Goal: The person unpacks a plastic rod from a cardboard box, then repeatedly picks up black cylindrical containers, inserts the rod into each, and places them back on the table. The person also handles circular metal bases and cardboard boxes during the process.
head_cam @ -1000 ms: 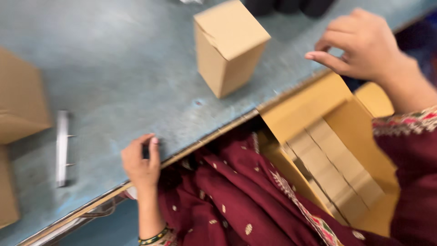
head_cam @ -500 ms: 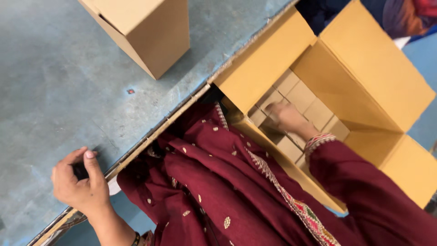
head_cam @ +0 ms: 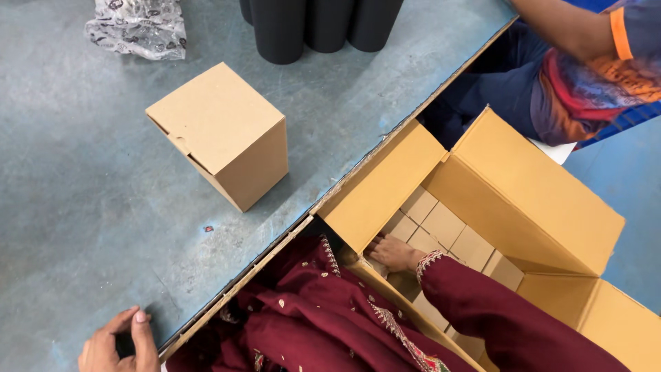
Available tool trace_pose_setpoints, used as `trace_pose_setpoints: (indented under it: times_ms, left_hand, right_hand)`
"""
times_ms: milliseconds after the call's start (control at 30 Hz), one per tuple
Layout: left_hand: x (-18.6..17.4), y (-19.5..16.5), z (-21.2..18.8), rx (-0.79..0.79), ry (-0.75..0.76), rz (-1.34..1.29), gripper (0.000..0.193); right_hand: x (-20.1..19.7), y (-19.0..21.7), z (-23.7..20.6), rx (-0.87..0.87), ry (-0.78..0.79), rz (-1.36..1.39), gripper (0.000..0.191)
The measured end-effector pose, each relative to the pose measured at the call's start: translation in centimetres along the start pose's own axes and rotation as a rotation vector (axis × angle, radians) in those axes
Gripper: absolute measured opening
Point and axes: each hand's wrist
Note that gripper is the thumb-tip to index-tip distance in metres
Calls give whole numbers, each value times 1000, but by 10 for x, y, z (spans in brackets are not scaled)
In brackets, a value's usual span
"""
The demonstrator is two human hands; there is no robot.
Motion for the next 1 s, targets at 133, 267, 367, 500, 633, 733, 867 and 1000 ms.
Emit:
trace_pose_setpoints:
  times_ms: [133,267,367,500,633,733,867,1000]
  left_hand:
    - [-4,-12,7,-44,25,1,12]
    - [-11,-45,20,2,-38,74,11]
    - [-20,-69,33,-34,-58,71,9]
    - [-28,-89,49,-53,-81,45,9]
    - [-29,-96,55,-67,-121,19,10]
    - [-28,-95,54,-61,-149,-2,11]
    - [-27,-90,53,-5,-169,12,10]
    - [-28,-85,48,-87,-193,-59,13]
  right_hand:
    - [7,0,2,-66,-180,-38,35]
    - [-17,13,-4,8,-20,-78,47]
    - [-85,19,-22,94,209,174,78]
    - [-224,29,-81,426,348,284,60]
    - [-352,52,-119,-135,-121,576,46]
    - [-421,69,-105,-498,-869,484,58]
    - [-516,78,-20,-575,-1021,-22,111]
    - [-554,103,46,-442,-680,-117,129]
Point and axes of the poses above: each hand's wrist, its own z-axis towards the middle knuckle, its own x-axis out of the palm, y = z × x, and after that the axes turned 7 degrees about x, right-handed
